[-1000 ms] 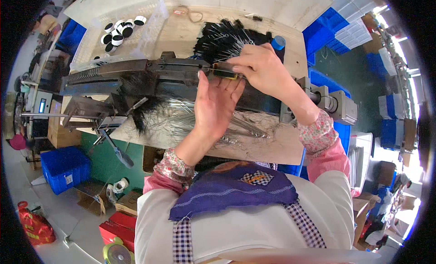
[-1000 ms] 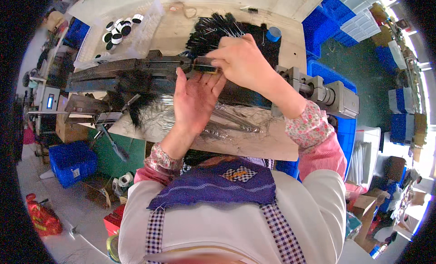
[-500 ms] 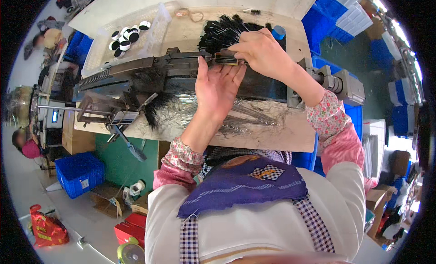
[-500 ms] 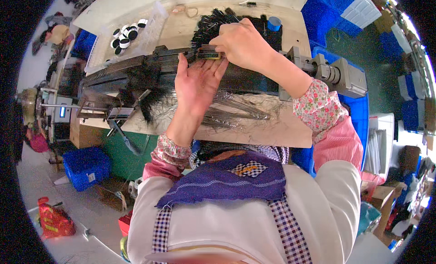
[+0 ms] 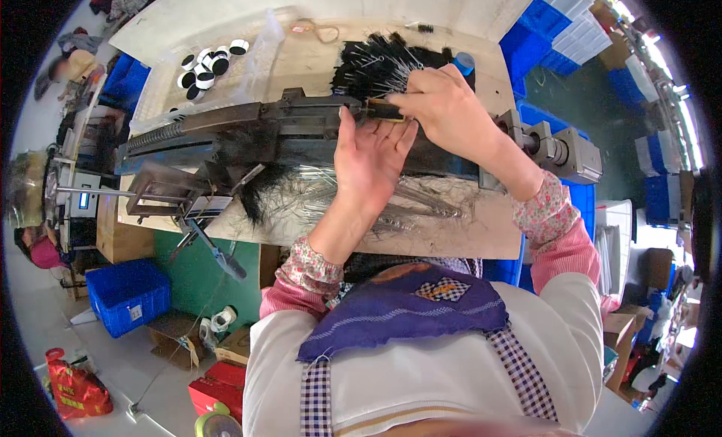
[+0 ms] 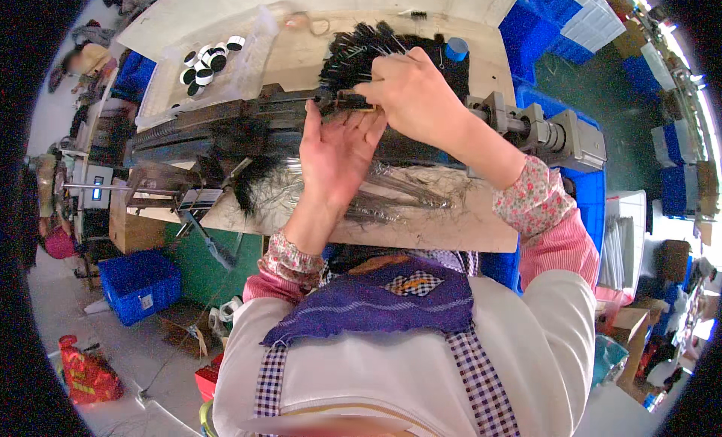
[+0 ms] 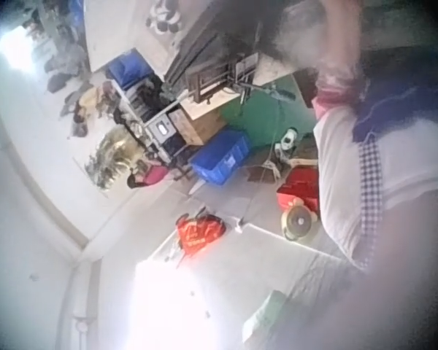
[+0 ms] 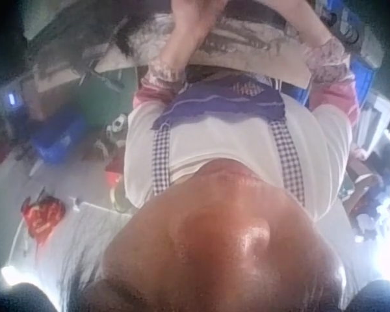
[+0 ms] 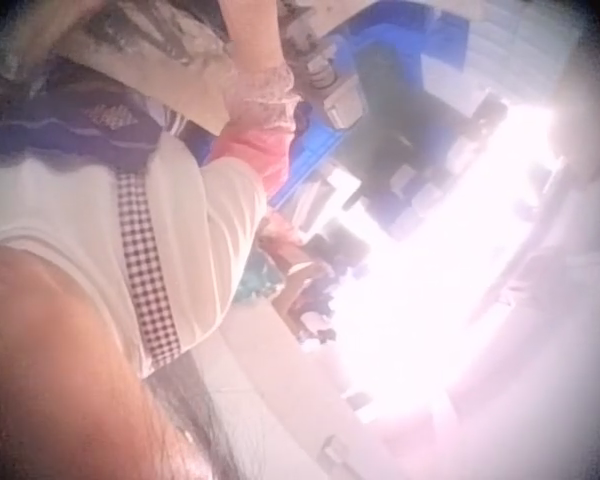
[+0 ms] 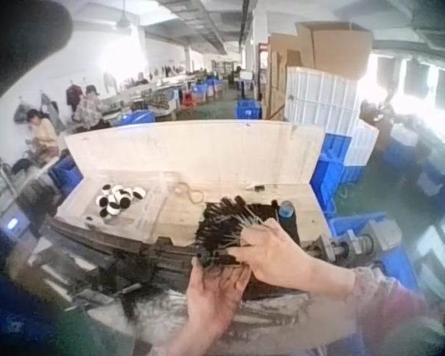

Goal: Assembling small components into a larger unit using a specialized jig and manual dexterity.

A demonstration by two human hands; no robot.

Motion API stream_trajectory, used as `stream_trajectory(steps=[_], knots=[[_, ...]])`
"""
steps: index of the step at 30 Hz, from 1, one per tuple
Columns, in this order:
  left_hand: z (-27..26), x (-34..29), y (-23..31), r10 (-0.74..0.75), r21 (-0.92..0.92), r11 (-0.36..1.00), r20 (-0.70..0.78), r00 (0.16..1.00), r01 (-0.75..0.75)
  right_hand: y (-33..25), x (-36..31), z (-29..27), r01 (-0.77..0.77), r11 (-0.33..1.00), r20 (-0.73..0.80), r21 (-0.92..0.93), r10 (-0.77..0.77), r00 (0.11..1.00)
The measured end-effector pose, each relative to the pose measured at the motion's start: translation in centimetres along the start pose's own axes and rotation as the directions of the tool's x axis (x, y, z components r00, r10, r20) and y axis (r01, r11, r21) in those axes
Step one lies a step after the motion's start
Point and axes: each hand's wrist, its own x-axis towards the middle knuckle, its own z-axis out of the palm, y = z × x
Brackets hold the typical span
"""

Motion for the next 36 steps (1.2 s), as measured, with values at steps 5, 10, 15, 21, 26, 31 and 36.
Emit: stream_trajectory(steps=[5, 10, 15, 21, 26, 31, 36], knots=[[0.1, -0.1, 0.2, -0.004, 0.022, 1.0, -0.014, 1.0, 0.005, 0.0, 0.8, -1.8, -0.069, 0.983, -0.186, 0.171, 0.101, 0.977], [1.2, -0.1, 0.0, 0.0, -0.037, 0.999, -0.102, 0.995, -0.003, 0.3, 0.7, -0.1, 0.006, 0.989, -0.072, 0.146, 0.005, 0.997], [0.3, -0.9, 0.3, 0.022, -0.009, 1.0, -0.041, 0.999, -0.023, 0.1, 0.2, -3.6, -0.298, 0.893, -0.008, 0.338, 0.319, 0.948], [-0.2, -1.4, 0.5, 0.045, 0.029, 0.999, -0.059, 0.997, -0.044, -3.3, 0.4, -1.6, -0.17, 0.985, 0.251, 0.0, 0.165, 0.954], [1.5, -0.3, 0.8, 0.022, 0.078, 0.997, -0.162, 0.987, -0.009, -2.8, 1.2, -0.8, -0.042, 0.995, 0.289, -0.093, 0.068, 0.955], [2.2, 0.7, 0.9, -0.052, 0.185, 0.981, -0.041, 0.998, 0.058, -1.9, 0.1, -0.8, -0.125, 0.986, 0.199, -0.113, 0.145, 0.969], [-0.1, -0.5, -1.3, 0.121, 0.38, 0.922, -0.111, 0.986, -0.07, -3.5, -8.0, -2.2, -0.145, 0.983, 0.345, 0.109, 0.1, 0.933]])
